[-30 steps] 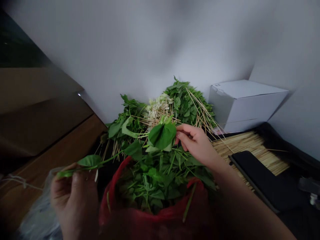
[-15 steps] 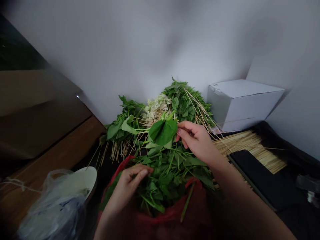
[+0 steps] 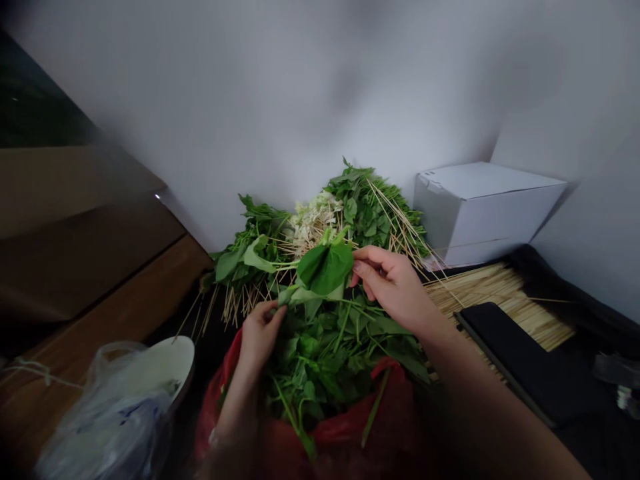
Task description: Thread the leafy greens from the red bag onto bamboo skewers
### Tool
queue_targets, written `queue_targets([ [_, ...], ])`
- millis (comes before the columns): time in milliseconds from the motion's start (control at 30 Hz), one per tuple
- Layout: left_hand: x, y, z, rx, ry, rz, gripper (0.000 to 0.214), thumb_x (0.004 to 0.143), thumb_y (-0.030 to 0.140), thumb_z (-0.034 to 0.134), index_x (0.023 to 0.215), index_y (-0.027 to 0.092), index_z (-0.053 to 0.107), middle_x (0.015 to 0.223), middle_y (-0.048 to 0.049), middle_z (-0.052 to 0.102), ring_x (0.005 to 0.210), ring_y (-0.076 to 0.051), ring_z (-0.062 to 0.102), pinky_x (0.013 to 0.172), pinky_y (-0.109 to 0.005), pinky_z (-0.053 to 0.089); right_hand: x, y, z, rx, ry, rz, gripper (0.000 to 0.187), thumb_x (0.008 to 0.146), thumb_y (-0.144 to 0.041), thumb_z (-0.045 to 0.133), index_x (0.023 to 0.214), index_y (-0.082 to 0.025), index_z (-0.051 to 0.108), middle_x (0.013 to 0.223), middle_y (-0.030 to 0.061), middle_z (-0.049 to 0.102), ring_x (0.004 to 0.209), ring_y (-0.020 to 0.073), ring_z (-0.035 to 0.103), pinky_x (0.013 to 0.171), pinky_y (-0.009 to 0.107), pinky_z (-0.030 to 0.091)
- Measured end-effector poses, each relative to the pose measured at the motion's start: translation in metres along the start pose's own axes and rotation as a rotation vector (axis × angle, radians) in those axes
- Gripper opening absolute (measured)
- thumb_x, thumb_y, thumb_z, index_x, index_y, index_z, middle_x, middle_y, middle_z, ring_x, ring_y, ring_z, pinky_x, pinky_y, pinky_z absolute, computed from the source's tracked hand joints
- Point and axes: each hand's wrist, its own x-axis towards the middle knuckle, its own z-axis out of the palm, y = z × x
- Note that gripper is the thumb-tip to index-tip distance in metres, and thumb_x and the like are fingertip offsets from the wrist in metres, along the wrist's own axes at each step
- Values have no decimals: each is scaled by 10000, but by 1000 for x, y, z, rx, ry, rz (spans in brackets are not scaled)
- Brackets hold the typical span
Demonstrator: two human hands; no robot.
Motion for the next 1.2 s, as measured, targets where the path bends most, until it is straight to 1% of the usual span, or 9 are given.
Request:
queue_targets([
  [67,-7,8,-18,-111,-17,-9,250,882,340,585,985,160,726,856,-59,727,732,-196,686,672,-282,519,1,0,0,-7,2,2,136,897,-269,550,805,-191,613,662,-25,614,449,81,460,460,239,359],
  [167,-23,20,-41,-448,-169,-40,306,859,424,649,1000,167,739,938,-80,759,888,-226,705,802,-300,533,2,1,1,-26,-1,1,161,894,-275,553,763,-191,592,599,-41,564,442,81,449,463,236,349],
  [267,-39,22,-48,-653,-268,-65,495,932,560,479,906,160,771,1037,-128,759,1021,-265,691,890,-347,528,2,3,1,-31,1,10,169,893,-272,548,747,-194,578,532,-63,494,442,85,445,466,231,339],
  [400,-48,16,-41,-697,-104,-120,311,804,422,735,998,180,733,957,-87,767,929,-249,729,863,-351,554,1,3,3,-43,-14,37,118,897,-265,549,824,-192,607,493,-78,461,439,90,435,465,228,330],
  [600,-47,15,-37,-726,-16,-82,623,818,310,735,1395,302,499,1516,-123,481,1067,-248,709,916,-349,553,-1,1,2,-21,-70,41,129,892,-284,570,875,-173,635,498,-76,464,442,85,429,460,220,328],
  [700,-48,9,-36,-785,-61,-133,741,793,330,758,1449,275,418,1375,-150,616,1062,-261,712,916,-378,555,-2,3,0,25,-136,66,162,886,-322,593,887,-167,640,511,-75,466,436,77,420,444,213,307],
  [800,-49,2,-36,-742,-152,-207,671,760,387,780,1348,181,530,1126,-147,748,1032,-275,718,914,-391,544,-3,3,0,46,-238,106,186,877,-344,613,903,-163,649,520,-74,466,439,72,415,438,207,298],
  [967,-51,4,-42,-583,-301,-291,480,729,424,797,1094,128,702,879,-109,789,891,-243,726,820,-327,532,-2,3,2,56,-275,134,213,886,-353,597,938,-156,658,524,-75,457,445,71,403,438,203,303],
  [1200,-52,11,-57,-752,-326,-428,375,699,396,839,979,157,772,784,-61,758,674,-149,663,634,-236,495,-2,5,1,42,-274,130,252,887,-376,599,965,-148,668,507,-74,448,440,76,400,434,205,307],
])
